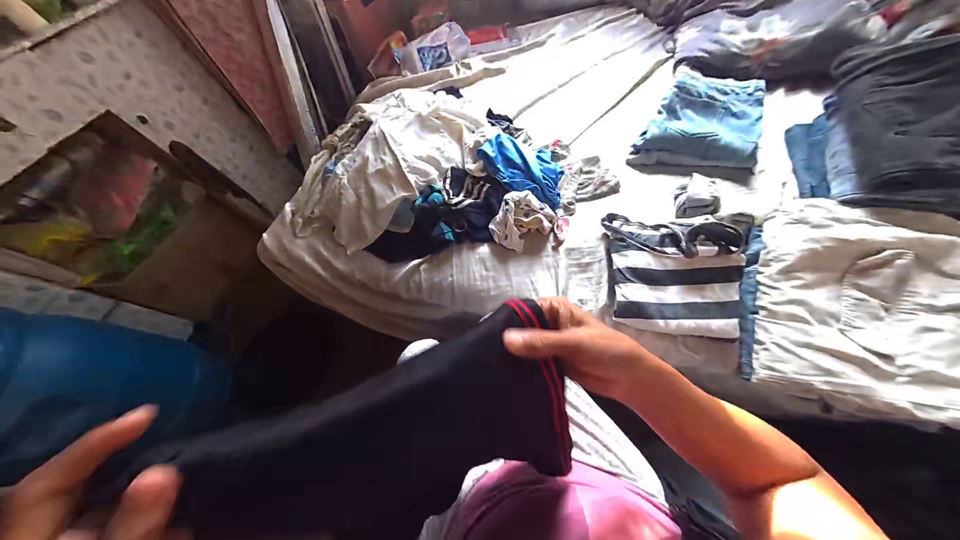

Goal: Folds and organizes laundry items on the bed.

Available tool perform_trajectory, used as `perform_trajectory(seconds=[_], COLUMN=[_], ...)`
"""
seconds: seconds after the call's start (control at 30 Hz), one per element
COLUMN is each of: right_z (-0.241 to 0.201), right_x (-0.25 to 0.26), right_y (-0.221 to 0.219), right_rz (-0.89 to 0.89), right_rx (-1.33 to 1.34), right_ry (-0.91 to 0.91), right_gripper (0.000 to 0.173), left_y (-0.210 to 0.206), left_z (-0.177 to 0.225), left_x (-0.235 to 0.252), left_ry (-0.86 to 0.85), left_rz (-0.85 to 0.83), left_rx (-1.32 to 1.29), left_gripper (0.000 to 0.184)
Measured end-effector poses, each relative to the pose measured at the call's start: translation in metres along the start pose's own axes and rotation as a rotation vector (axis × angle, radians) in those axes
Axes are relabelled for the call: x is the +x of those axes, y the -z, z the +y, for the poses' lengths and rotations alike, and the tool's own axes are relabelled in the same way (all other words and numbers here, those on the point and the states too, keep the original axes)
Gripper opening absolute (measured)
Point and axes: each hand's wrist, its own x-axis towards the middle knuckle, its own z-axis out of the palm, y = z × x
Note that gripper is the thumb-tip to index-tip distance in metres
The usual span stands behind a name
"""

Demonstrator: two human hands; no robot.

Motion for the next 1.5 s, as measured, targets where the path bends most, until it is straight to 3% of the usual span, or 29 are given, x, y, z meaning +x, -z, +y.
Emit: perform_trajectory(seconds=[0.07,0.13,0.23,0.33,0.4,0.47,0.53,0.67,0.8,0.9,1.0,1.17,1.27,1.33,1.4,1.5], right_z=[0.0,-0.009,-0.037,-0.05,-0.035,0.001,0.055,0.155,0.167,0.157,0.146,0.143,0.147,0.147,0.147,0.147], right_x=[0.026,0.053,0.072,0.06,0.04,0.015,-0.017,-0.098,-0.134,-0.133,-0.118,-0.055,-0.015,0.001,0.009,0.01], right_y=[0.015,0.028,0.026,0.019,0.027,0.047,0.072,0.095,0.094,0.102,0.116,0.146,0.138,0.127,0.121,0.123], right_rz=[0.156,0.257,0.295,0.26,0.247,0.265,0.309,0.496,0.516,0.408,0.452,0.58,0.573,0.567,0.552,0.51], right_rx=[-0.202,-0.38,-0.514,-0.562,-0.65,-0.754,-0.722,-0.737,-0.683,-0.608,-0.63,-0.796,-1.018,-1.145,-1.19,-1.141], right_ry=[0.067,0.211,0.449,0.578,0.611,0.566,0.397,-0.069,-0.179,-0.288,-0.308,-0.449,-0.449,-0.443,-0.472,-0.442], right_gripper=[0.016,0.014,0.009,0.008,0.011,0.01,0.011,0.02,0.014,0.015,0.031,0.052,0.067,0.081,0.076,0.054], left_y=[-0.023,-0.047,-0.063,-0.059,-0.059,-0.065,-0.079,-0.113,-0.122,-0.109,-0.11,-0.166,-0.197,-0.203,-0.204,-0.206], left_z=[-0.03,-0.054,-0.052,-0.041,-0.036,-0.041,-0.053,-0.088,-0.105,-0.112,-0.136,-0.177,-0.173,-0.167,-0.167,-0.17], left_x=[0.033,0.063,0.091,0.084,0.062,0.028,-0.017,-0.133,-0.195,-0.183,-0.158,-0.112,-0.092,-0.084,-0.081,-0.086], left_ry=[0.11,0.18,0.138,0.061,0.067,0.148,0.304,0.809,1.068,1.119,1.101,1.049,0.959,0.95,0.944,0.867], left_rz=[-0.03,0.056,0.165,0.165,0.114,0.049,-0.033,-0.171,-0.176,-0.33,-0.433,-0.286,-0.2,-0.263,-0.327,-0.288], left_rx=[-0.019,-0.095,-0.149,-0.118,-0.087,-0.078,-0.101,-0.194,-0.32,-0.385,-0.272,-0.074,0.029,0.145,0.23,0.208], left_gripper=[0.03,0.028,0.03,0.035,0.042,0.047,0.048,0.033,0.011,0.015,0.027,0.04,0.054,0.065,0.064,0.045])
